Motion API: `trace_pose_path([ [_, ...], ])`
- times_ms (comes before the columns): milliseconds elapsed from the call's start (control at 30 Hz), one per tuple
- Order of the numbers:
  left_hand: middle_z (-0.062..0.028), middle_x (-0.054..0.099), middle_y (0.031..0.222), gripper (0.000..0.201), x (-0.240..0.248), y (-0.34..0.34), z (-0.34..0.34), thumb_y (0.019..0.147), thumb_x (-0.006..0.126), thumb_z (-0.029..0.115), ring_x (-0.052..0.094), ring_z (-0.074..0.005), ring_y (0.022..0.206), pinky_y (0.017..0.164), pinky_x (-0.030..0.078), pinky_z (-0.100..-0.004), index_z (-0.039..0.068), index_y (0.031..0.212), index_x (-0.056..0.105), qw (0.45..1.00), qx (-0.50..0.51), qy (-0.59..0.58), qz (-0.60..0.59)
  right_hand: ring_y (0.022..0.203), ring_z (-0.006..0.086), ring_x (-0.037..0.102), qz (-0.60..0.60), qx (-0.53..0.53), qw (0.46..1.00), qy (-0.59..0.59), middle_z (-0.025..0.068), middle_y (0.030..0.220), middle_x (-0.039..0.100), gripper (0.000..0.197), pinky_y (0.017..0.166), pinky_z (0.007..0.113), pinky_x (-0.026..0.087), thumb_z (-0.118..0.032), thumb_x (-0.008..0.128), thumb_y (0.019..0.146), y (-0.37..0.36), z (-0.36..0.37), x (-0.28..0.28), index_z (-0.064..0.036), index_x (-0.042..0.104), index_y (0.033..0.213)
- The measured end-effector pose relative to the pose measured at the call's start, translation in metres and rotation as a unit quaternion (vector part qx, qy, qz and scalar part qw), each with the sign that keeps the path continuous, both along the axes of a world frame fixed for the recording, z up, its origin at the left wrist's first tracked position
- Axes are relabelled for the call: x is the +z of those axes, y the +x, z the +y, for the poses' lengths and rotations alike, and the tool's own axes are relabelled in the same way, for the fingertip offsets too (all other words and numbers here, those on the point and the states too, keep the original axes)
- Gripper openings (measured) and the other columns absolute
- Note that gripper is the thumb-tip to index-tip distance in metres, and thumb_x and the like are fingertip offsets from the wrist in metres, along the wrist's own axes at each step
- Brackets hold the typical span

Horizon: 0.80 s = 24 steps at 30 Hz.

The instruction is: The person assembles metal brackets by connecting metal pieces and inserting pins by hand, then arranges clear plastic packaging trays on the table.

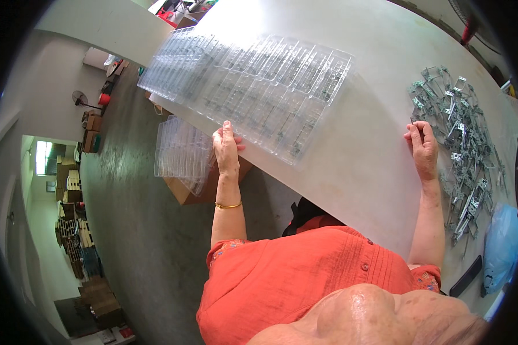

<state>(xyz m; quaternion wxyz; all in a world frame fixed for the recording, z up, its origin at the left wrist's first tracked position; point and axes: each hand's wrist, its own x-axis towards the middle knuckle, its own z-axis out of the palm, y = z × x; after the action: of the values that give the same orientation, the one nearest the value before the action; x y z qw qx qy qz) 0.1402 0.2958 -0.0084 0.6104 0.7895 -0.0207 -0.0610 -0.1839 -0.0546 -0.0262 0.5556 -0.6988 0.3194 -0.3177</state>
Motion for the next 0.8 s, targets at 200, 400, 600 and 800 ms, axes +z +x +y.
trace_pose_path([
  [200,-0.0131,0.057,0.093,0.056,-0.0055,0.0028,0.0015,0.099,0.057,0.038,0.06,-0.0147,0.07,0.054,0.054,-0.0264,-0.011,0.123,0.045,1.0,-0.009,-0.013,0.005,0.076,0.0038,0.055,-0.005,-0.005,1.0,-0.002,-0.0032,0.084,0.058,0.009,0.068,0.019,0.048,-0.014,0.058,0.101,0.0016,0.0037,0.0055,-0.0052,0.059,0.097],
  [400,-0.0147,0.056,0.095,0.052,-0.0006,-0.0009,-0.0045,0.1,0.055,0.034,0.059,-0.0151,0.064,0.055,0.056,-0.0272,-0.01,0.124,0.041,0.999,-0.018,-0.042,0.019,0.075,0.004,0.056,-0.01,-0.012,1.0,-0.002,-0.0033,0.083,0.058,0.01,0.068,0.019,0.048,-0.014,0.058,0.101,0.0018,0.0019,0.002,-0.0055,0.059,0.097],
  [600,-0.0148,0.054,0.099,0.05,-0.0071,0.0052,-0.0027,0.1,0.055,0.032,0.059,-0.0159,0.068,0.055,0.057,-0.0295,-0.01,0.123,0.039,0.997,-0.028,-0.067,0.017,0.075,0.0043,0.057,-0.004,-0.011,1.0,-0.005,-0.0029,0.082,0.059,0.01,0.067,0.019,0.048,-0.015,0.058,0.101,0.004,0.0015,0.0023,-0.0052,0.059,0.097],
  [800,-0.0148,0.052,0.102,0.049,-0.0032,0.0045,-0.006,0.1,0.055,0.031,0.058,-0.0162,0.07,0.056,0.057,-0.0298,-0.009,0.123,0.038,0.996,-0.037,-0.074,0.031,0.074,0.0044,0.057,-0.011,-0.017,1.0,0.004,-0.0023,0.082,0.06,0.01,0.066,0.02,0.049,-0.015,0.059,0.1,0.0031,0.0028,0.0032,-0.005,0.059,0.097],
])
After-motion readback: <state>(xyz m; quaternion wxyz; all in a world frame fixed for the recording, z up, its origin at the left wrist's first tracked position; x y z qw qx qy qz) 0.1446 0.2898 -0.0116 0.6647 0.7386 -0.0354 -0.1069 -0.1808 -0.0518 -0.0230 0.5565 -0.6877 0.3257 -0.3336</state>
